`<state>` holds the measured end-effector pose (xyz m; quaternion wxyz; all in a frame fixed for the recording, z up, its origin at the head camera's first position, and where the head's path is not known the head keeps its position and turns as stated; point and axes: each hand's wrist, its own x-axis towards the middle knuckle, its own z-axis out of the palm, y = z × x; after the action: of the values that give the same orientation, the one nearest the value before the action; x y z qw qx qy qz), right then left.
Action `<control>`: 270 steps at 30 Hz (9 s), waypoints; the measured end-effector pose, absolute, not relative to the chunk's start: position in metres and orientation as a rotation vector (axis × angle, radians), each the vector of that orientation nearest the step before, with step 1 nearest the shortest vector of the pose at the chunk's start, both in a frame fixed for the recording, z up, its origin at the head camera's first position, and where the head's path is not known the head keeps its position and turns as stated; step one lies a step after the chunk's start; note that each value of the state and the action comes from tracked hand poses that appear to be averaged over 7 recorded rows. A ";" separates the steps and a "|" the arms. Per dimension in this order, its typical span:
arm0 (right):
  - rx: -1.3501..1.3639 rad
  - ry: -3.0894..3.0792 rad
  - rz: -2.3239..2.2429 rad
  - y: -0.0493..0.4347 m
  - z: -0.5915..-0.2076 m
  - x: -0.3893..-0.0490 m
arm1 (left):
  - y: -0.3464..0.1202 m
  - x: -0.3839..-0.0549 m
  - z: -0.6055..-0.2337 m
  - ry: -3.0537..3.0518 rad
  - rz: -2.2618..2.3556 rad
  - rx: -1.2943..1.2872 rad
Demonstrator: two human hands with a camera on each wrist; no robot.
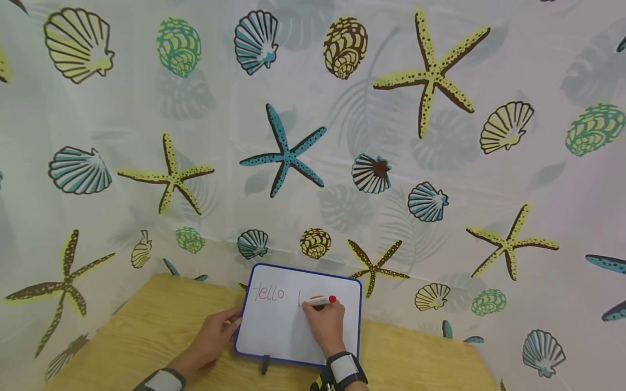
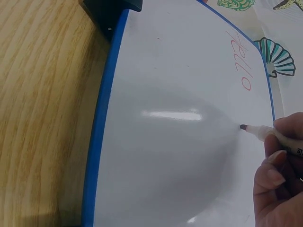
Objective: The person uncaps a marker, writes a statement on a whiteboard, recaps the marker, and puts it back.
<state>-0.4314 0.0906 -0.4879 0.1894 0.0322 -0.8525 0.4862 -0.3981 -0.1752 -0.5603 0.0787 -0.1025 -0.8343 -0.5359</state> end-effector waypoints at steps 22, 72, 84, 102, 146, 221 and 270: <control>0.110 -2.332 1.387 0.091 -0.489 -0.434 | -0.177 -0.396 -0.559 -2.502 -1.647 -0.293; 0.038 -2.399 1.302 0.099 -0.484 -0.435 | -0.174 -0.397 -0.557 -2.498 -1.638 -0.269; 0.011 -2.394 1.299 0.099 -0.485 -0.437 | -0.174 -0.397 -0.558 -2.495 -1.644 -0.260; 0.069 -2.295 1.307 0.100 -0.478 -0.441 | -0.173 -0.397 -0.558 -2.496 -1.649 -0.284; 0.057 -2.210 1.430 0.114 -0.485 -0.438 | -0.173 -0.402 -0.559 -2.550 -1.599 -0.227; 0.027 -2.293 1.326 0.123 -0.492 -0.438 | -0.171 -0.398 -0.558 -2.502 -1.617 -0.243; 0.130 -2.194 1.432 0.124 -0.487 -0.435 | -0.170 -0.395 -0.556 -2.529 -1.637 -0.254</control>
<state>-0.4346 0.1245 -0.4871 0.2561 0.0481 -0.8085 0.5276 -0.3951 -0.1696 -0.5560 0.0590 -0.0840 -0.8352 -0.5403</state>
